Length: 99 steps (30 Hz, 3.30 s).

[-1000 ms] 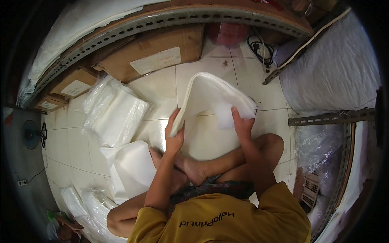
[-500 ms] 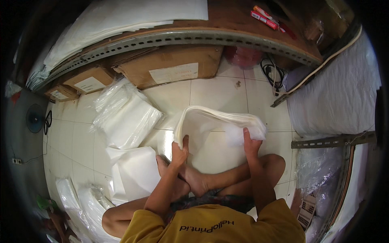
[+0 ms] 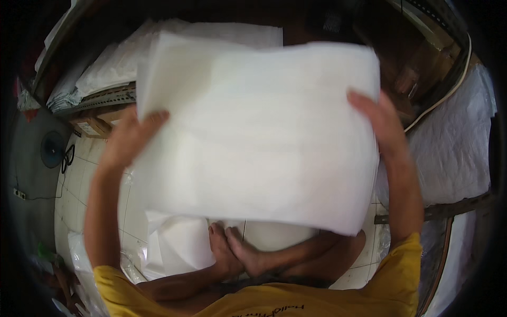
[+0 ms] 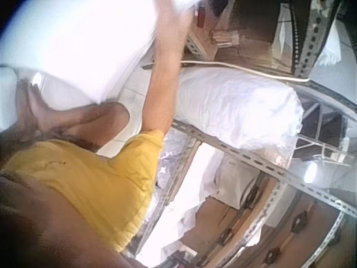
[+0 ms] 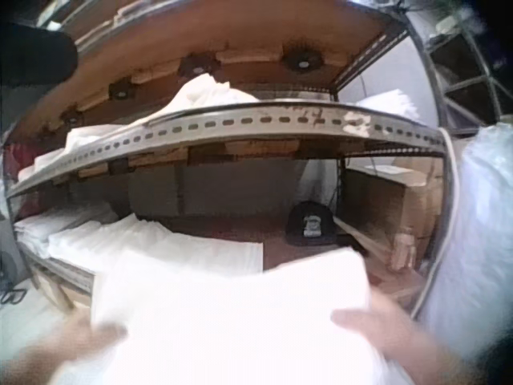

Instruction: The person sits on the floor and repeatedly picks up white fabric sheets from plastic packaging, folds them by hand, and places them onto a nearby metal shelf. The person handles the fabric one at a time, unfolding and refolding each piece before stacking it.

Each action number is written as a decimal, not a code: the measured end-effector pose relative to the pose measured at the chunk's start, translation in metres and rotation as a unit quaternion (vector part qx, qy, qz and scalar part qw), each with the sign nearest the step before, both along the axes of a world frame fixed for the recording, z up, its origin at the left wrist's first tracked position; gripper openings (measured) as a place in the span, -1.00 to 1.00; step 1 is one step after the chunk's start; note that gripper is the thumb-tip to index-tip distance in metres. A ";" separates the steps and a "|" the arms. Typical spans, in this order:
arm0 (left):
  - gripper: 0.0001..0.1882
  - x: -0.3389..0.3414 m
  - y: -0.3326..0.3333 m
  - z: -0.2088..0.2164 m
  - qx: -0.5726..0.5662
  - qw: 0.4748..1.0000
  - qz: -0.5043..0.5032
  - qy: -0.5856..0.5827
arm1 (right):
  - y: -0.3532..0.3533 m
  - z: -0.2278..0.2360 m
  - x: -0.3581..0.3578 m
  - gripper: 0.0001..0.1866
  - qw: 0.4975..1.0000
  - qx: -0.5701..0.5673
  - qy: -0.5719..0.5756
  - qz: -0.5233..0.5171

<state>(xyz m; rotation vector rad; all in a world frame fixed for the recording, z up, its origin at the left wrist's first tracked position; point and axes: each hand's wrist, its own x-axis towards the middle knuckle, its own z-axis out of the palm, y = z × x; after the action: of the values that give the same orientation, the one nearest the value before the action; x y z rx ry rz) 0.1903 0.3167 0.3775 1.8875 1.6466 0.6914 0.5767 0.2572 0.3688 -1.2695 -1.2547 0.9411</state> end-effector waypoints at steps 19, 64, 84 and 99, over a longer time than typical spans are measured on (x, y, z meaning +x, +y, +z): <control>-0.44 0.034 0.326 0.040 0.010 0.991 -0.102 0.089 | 0.318 0.022 0.077 -0.57 0.972 -0.214 -0.081 0.052; -0.20 0.048 0.254 -0.031 0.184 0.918 -0.178 0.303 | 0.219 0.020 -0.015 0.07 0.665 -0.115 -0.735 0.072; -0.25 0.064 0.201 -0.023 0.409 0.783 -0.356 0.305 | 0.318 0.059 -0.033 -0.04 0.715 -0.045 -0.686 0.129; -0.24 0.060 0.205 -0.044 0.444 0.790 -0.334 0.261 | 0.395 0.035 -0.075 -0.25 0.733 -0.115 -0.657 0.134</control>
<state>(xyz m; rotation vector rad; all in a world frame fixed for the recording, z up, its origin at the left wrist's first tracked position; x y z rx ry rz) 0.2504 0.5218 0.3332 3.3372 0.7249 0.7125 0.5017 0.6517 0.4042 -2.1059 -2.5045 0.2342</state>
